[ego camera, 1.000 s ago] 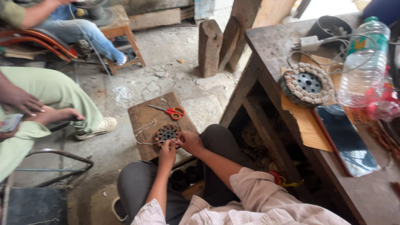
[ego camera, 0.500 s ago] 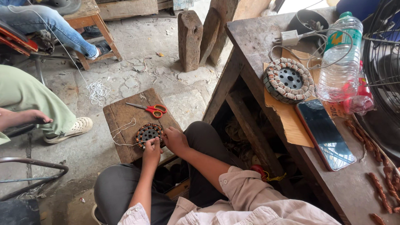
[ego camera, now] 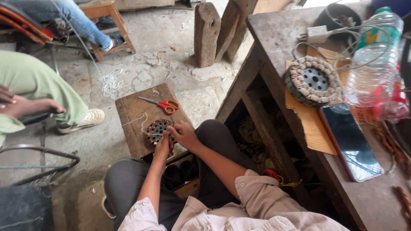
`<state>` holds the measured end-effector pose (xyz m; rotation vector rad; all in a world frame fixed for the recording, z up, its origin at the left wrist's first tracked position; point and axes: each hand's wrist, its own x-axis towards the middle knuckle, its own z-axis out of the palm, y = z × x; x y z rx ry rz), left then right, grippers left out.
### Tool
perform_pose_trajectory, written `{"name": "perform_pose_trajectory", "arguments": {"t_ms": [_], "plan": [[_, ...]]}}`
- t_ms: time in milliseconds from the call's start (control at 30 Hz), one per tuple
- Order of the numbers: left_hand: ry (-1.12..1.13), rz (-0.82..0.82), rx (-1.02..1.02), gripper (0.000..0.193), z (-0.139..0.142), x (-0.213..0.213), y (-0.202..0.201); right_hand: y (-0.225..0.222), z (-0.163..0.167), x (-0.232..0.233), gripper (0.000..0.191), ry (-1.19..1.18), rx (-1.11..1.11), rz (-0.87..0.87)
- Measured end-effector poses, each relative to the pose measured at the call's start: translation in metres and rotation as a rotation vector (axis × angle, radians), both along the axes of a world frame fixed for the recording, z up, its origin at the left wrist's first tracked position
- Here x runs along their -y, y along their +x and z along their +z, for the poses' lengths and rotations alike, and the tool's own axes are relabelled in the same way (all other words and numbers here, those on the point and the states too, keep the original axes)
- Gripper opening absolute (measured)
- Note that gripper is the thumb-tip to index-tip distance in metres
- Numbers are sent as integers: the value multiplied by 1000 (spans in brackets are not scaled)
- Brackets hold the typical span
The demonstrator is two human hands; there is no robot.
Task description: The person winds white wire around a circular perforated metal object placed on a small wooden stool. They repeatedly pull the wire, loop it through the holes, and tighten it by hand. A pair of red-handled scissors rests on the stool nearby.
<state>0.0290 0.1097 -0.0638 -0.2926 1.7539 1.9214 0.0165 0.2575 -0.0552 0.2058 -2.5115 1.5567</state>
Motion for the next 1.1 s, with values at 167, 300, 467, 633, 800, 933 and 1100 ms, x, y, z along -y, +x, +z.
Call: {"name": "perform_pose_trajectory", "arguments": {"t_ms": [167, 300, 467, 633, 800, 933, 1100], "plan": [[284, 149, -174, 72, 4, 9, -7, -6, -11, -4, 44, -401, 146, 107], [406, 383, -321, 74, 20, 25, -14, -14, -22, -11, 45, -485, 220, 74], [535, 689, -320, 76, 34, 62, -23, -18, -23, -28, 38, -639, 389, -64], [462, 967, -467, 74, 34, 104, -29, -20, -2, -42, 39, -977, 328, -37], [421, 1059, -461, 70, 30, 133, -30, -19, 14, -62, 38, -1066, 353, -21], [412, 1096, -394, 67, 29, 143, -31, -20, 18, -66, 38, -1009, 400, 21], [316, 1105, -366, 67, 33, 141, -32, -15, 32, -66, 64, -1185, 174, 320]]}}
